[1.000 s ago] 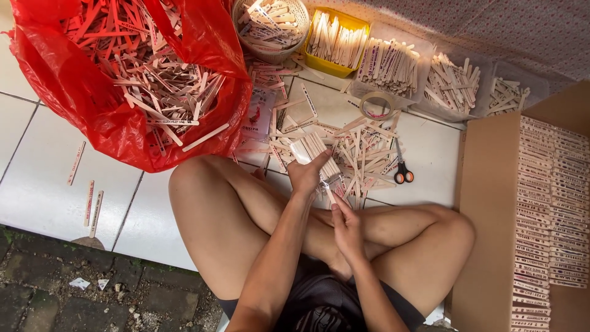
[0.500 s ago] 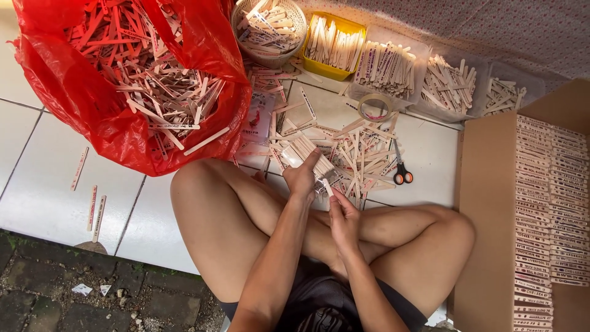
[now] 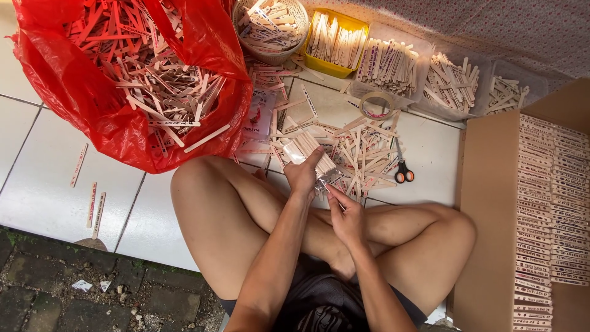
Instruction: The person sits on the floor and sorts printed popsicle sticks into neat stacks. They use scissors to trim a plastic wrapper and then place the finished stack into a cardboard box. The person continues to gather and align more sticks from a pile on the floor.
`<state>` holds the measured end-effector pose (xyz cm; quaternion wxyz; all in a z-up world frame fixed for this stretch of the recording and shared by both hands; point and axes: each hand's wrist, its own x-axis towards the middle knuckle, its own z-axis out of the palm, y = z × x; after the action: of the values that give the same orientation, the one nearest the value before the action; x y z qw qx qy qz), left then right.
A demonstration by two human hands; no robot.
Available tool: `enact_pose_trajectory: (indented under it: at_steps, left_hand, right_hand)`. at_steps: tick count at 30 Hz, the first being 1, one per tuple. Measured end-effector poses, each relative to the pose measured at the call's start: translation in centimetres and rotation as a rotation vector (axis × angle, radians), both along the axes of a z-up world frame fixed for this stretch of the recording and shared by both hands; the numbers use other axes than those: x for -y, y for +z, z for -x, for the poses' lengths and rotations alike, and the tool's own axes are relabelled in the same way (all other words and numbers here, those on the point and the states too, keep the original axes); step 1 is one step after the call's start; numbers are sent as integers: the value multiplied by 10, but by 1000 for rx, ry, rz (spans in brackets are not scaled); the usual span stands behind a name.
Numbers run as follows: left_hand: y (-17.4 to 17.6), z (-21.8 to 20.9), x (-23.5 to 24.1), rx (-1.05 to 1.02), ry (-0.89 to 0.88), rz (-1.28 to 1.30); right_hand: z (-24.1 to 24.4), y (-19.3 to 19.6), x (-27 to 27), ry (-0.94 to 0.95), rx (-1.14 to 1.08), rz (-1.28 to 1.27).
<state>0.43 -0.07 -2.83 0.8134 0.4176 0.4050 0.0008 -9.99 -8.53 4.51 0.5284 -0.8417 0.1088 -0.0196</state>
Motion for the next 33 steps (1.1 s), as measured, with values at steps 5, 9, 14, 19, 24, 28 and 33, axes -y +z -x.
enact_pose_trajectory:
  at_steps: [5, 9, 14, 19, 24, 28, 33]
  left_hand:
    - [41, -1, -1, 29, -35, 24]
    - [25, 1, 0, 27, -41, 61]
    - [33, 2, 3, 15, -23, 116]
    - [-11, 4, -1, -12, 26, 107]
    - [3, 2, 1, -22, 28, 94]
    - [16, 4, 1, -27, 31, 89]
    - [36, 8, -2, -40, 59, 90]
  right_hand:
    - [-1, 1, 5, 29, 23, -19]
    - [-1, 0, 8, 66, 49, 79]
    - [5, -11, 4, -19, 44, -84]
    - [7, -14, 0, -14, 88, 35]
    - [6, -8, -5, -37, 100, 26]
    - [5, -11, -4, -23, 81, 18]
    - [4, -5, -10, -46, 105, 51]
